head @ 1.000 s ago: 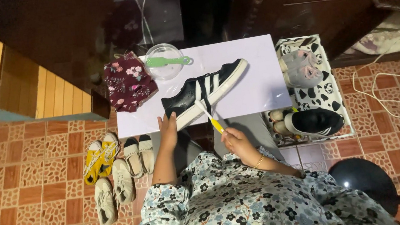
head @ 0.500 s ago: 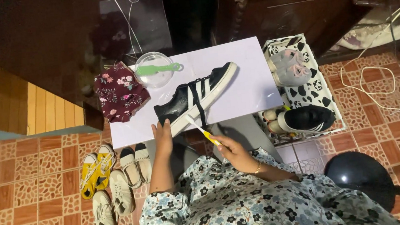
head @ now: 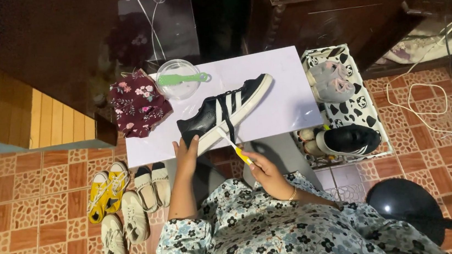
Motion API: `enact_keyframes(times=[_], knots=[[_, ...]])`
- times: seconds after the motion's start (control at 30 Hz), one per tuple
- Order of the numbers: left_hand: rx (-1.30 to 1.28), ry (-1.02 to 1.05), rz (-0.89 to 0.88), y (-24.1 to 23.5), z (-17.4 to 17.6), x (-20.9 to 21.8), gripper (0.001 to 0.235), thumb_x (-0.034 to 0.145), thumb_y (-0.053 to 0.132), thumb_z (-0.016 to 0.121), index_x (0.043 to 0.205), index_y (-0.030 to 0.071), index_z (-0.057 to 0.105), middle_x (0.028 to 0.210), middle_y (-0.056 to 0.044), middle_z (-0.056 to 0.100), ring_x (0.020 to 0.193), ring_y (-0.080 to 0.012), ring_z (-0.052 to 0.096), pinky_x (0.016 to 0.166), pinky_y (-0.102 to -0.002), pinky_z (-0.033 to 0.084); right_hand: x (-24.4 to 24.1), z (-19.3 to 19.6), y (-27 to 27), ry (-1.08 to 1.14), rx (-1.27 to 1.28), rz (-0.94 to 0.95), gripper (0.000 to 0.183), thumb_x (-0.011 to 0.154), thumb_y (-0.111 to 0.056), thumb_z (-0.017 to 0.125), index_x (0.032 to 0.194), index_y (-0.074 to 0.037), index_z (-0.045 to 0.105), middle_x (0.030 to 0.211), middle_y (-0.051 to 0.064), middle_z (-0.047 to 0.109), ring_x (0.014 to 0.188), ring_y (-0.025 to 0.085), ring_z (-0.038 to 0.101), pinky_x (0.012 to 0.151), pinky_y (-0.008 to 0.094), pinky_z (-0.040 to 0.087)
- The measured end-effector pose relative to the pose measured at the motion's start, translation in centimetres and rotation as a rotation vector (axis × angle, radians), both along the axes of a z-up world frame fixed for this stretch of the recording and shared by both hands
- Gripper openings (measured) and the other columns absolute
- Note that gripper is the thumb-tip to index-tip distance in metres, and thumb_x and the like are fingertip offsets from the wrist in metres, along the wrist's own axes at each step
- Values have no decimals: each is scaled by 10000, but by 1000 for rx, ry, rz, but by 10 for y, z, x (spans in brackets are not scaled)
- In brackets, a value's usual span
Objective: The person cleans a black sneaker with white stripes using a floral cloth and a toothbrush. They wipe the upper and sole with the cloth, then scrub the white rubber sole and side stripes with the toothbrush, rotating the shoe to access different areas.
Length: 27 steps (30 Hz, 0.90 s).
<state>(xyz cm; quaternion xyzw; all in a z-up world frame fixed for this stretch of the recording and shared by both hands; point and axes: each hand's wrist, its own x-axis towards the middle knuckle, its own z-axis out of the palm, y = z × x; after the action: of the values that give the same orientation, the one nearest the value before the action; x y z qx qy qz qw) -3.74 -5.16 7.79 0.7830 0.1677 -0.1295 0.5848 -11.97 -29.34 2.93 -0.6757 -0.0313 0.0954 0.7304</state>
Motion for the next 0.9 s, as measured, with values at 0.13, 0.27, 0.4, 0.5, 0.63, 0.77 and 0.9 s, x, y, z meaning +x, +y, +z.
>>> enact_keyframes(times=[0.13, 0.27, 0.4, 0.5, 0.63, 0.77, 0.9], knots=[[27, 51, 23, 2, -13, -1, 997, 924, 695, 586, 1556, -30, 324, 1624, -250, 268, 1556, -324, -53, 1238, -505, 72, -2, 16, 0, 15, -13, 40, 427, 1014, -16, 462, 1424, -72, 567, 615, -4, 475, 526, 60, 414, 504, 190, 349], [62, 76, 89, -5, -11, 8, 964, 928, 739, 538, 1542, 13, 383, 1632, -249, 227, 1537, -375, 91, 1211, -526, 184, 7, 18, -4, -11, -41, -8, 479, 980, 23, 495, 1445, -82, 542, 641, -40, 467, 545, 30, 401, 506, 171, 334], [38, 79, 145, -15, 5, 8, 987, 906, 741, 542, 1560, 26, 355, 1628, -323, 164, 1476, -502, 240, 1189, -562, 247, 15, 4, -12, -1, -20, -45, 472, 1000, 8, 463, 1452, -112, 532, 608, -36, 441, 512, 36, 409, 489, 162, 333], [-109, 29, 206, -23, 14, 15, 986, 937, 666, 560, 1577, -23, 262, 1601, -343, 231, 1491, -484, 233, 1190, -585, 225, 6, 24, -4, 1, -46, -5, 483, 994, 11, 472, 1452, -124, 547, 586, -33, 439, 499, 41, 401, 477, 165, 324], [-252, -12, 240, -32, 41, 10, 960, 947, 548, 614, 1563, -77, 224, 1584, -377, 223, 1488, -503, 212, 1192, -595, 226, 13, 17, -12, 7, -43, 29, 461, 997, 5, 483, 1437, -109, 562, 572, -21, 451, 484, 48, 405, 470, 169, 327], [-537, 55, 280, -35, 21, 13, 1036, 884, 477, 733, 1587, -29, 165, 1606, -366, 125, 1456, -532, 241, 1078, -598, 401, 22, 19, -26, 9, -75, -9, 472, 999, 3, 464, 1452, -108, 541, 584, -41, 439, 495, 31, 403, 471, 155, 318], [-559, -6, 285, -42, 18, 25, 993, 889, 454, 727, 1586, -13, 195, 1601, -349, 161, 1418, -501, 352, 1017, -544, 498, 26, 17, -24, -3, -75, -6, 490, 993, 7, 465, 1463, -118, 531, 556, -42, 428, 456, 34, 398, 443, 156, 310]])
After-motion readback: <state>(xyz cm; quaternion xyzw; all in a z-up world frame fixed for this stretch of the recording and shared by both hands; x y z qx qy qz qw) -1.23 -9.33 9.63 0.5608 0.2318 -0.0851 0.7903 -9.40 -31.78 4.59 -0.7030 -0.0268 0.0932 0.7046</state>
